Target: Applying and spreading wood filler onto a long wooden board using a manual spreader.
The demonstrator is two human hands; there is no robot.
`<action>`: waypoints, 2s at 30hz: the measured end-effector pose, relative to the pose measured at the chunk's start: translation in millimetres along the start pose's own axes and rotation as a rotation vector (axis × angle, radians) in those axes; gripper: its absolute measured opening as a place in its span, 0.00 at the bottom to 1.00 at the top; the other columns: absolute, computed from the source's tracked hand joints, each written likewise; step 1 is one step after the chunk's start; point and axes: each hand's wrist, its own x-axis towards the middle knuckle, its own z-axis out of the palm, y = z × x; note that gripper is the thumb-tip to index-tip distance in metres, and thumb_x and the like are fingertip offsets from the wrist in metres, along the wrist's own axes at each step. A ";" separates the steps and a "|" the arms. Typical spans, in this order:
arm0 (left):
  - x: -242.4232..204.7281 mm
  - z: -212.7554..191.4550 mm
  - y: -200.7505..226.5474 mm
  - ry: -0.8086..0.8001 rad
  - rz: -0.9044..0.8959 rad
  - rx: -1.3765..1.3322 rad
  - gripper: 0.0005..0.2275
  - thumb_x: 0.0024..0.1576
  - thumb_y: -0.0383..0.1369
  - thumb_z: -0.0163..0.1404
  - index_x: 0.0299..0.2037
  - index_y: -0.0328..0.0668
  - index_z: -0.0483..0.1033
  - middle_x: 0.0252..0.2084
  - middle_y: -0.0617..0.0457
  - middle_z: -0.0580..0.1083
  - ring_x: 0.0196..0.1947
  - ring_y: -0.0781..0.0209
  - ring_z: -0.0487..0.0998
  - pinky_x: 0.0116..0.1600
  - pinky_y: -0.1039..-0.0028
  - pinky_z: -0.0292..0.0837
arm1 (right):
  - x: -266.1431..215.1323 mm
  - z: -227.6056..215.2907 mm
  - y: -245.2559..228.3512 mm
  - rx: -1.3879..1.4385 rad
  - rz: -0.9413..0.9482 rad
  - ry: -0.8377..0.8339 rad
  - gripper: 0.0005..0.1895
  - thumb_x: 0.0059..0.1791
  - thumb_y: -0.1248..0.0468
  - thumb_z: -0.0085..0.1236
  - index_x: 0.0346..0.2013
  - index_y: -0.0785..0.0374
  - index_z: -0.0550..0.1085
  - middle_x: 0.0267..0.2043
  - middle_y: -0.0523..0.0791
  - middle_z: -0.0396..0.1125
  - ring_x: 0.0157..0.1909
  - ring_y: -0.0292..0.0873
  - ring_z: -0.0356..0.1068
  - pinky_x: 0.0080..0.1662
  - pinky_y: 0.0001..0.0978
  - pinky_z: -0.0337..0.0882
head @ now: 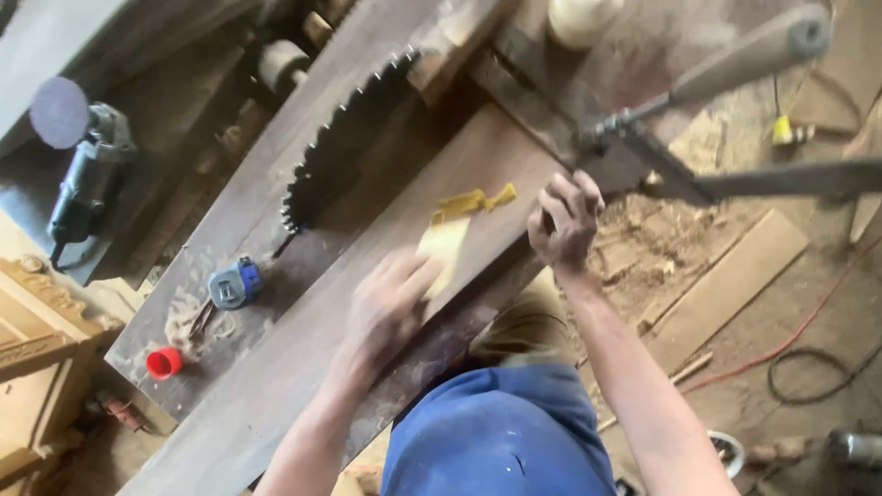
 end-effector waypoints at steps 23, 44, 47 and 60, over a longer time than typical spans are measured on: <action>65.4 79.4 -47.6 -0.137 0.253 0.154 0.08 0.63 0.32 0.44 0.45 0.46 0.78 0.43 0.50 0.76 0.46 0.48 0.80 0.45 0.64 0.80 | -9.4 2.2 0.4 -0.010 0.108 0.035 0.08 0.40 0.64 0.54 0.31 0.54 0.79 0.47 0.39 0.76 0.56 0.48 0.70 0.63 0.43 0.61; 114.5 96.6 -97.8 -0.197 0.222 0.247 0.12 0.58 0.27 0.43 0.49 0.49 0.75 0.49 0.49 0.75 0.51 0.46 0.78 0.48 0.63 0.80 | -24.1 18.0 17.7 0.034 0.149 0.089 0.05 0.40 0.65 0.54 0.28 0.54 0.77 0.46 0.43 0.72 0.51 0.50 0.72 0.58 0.42 0.64; 120.7 108.7 -107.5 -0.154 0.170 0.337 0.13 0.57 0.28 0.45 0.50 0.53 0.76 0.48 0.53 0.75 0.51 0.50 0.78 0.47 0.67 0.80 | -24.0 16.6 14.2 0.059 0.157 0.084 0.04 0.40 0.65 0.55 0.27 0.54 0.77 0.46 0.43 0.72 0.50 0.50 0.71 0.58 0.42 0.64; 122.3 150.3 -50.5 -0.200 -0.012 0.310 0.09 0.53 0.31 0.46 0.42 0.53 0.76 0.40 0.54 0.74 0.42 0.50 0.79 0.41 0.65 0.79 | -16.3 8.1 7.7 0.053 0.237 0.065 0.06 0.43 0.65 0.54 0.33 0.54 0.77 0.47 0.42 0.75 0.52 0.48 0.74 0.60 0.40 0.66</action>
